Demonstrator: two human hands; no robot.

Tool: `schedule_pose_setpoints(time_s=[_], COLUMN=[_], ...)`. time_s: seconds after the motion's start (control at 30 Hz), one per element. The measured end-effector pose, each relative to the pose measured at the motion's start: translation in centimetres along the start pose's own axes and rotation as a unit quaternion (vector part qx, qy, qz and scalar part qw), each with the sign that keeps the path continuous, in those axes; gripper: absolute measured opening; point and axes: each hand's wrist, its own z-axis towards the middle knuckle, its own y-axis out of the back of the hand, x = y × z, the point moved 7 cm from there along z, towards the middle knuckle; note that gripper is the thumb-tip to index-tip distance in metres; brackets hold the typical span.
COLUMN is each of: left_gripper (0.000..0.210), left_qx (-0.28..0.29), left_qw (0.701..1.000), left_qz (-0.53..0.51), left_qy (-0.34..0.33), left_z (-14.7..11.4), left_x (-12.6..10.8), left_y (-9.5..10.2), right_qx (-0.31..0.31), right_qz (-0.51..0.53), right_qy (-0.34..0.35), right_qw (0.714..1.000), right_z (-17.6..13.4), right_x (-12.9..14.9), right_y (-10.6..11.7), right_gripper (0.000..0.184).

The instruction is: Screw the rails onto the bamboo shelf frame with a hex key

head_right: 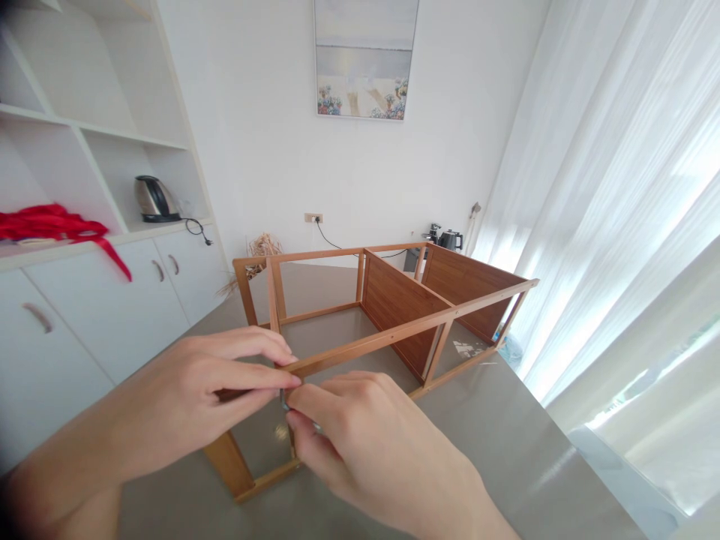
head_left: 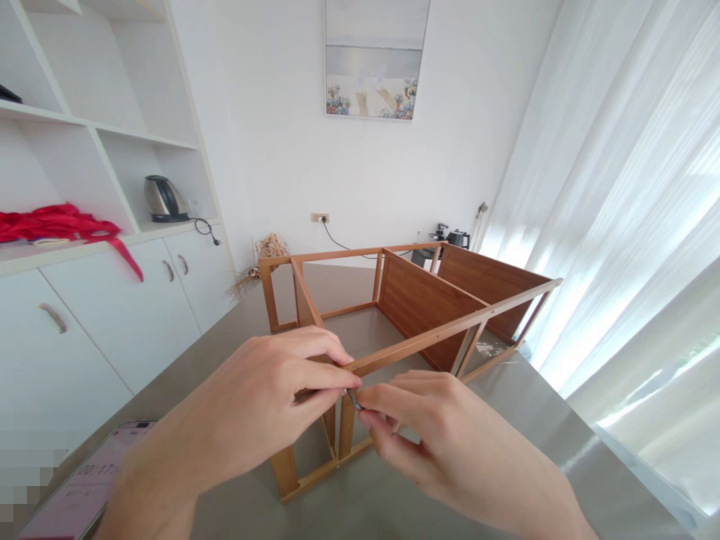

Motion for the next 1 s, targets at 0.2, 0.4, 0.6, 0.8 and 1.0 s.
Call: schedule_pose_setpoints(time_s=[0.2, 0.4, 0.6, 0.8, 1.0], left_gripper=[0.026, 0.033, 0.035, 0.02, 0.012], left_qx=[-0.001, -0.006, -0.017, 0.0, 0.036], left_qw=[1.0, 1.0, 0.996, 0.993, 0.992], left_qz=[-0.004, 0.008, 0.06, 0.073, 0.035], left_qy=[-0.007, -0.017, 0.06, 0.095, 0.112], left_z=[0.0, 0.0, -0.4, -0.4, -0.2], left_x=[0.1, 0.0, 1.0, 1.6, 1.6], left_y=[0.0, 0.0, 0.1, -0.1, -0.6], right_qx=[-0.004, 0.003, 0.001, -0.002, 0.003], right_qz=[0.007, 0.004, 0.005, 0.001, 0.01], right_qy=[0.01, 0.003, 0.019, 0.025, 0.025], right_qw=[1.0, 1.0, 1.0, 1.0, 1.0], right_z=[0.2, 0.2, 0.3, 0.4, 0.4], right_x=[0.2, 0.1, 0.2, 0.3, 0.2], right_y=[0.0, -0.3, -0.1, 0.0, -0.1], right_gripper=[0.02, 0.02, 0.015, 0.017, 0.017])
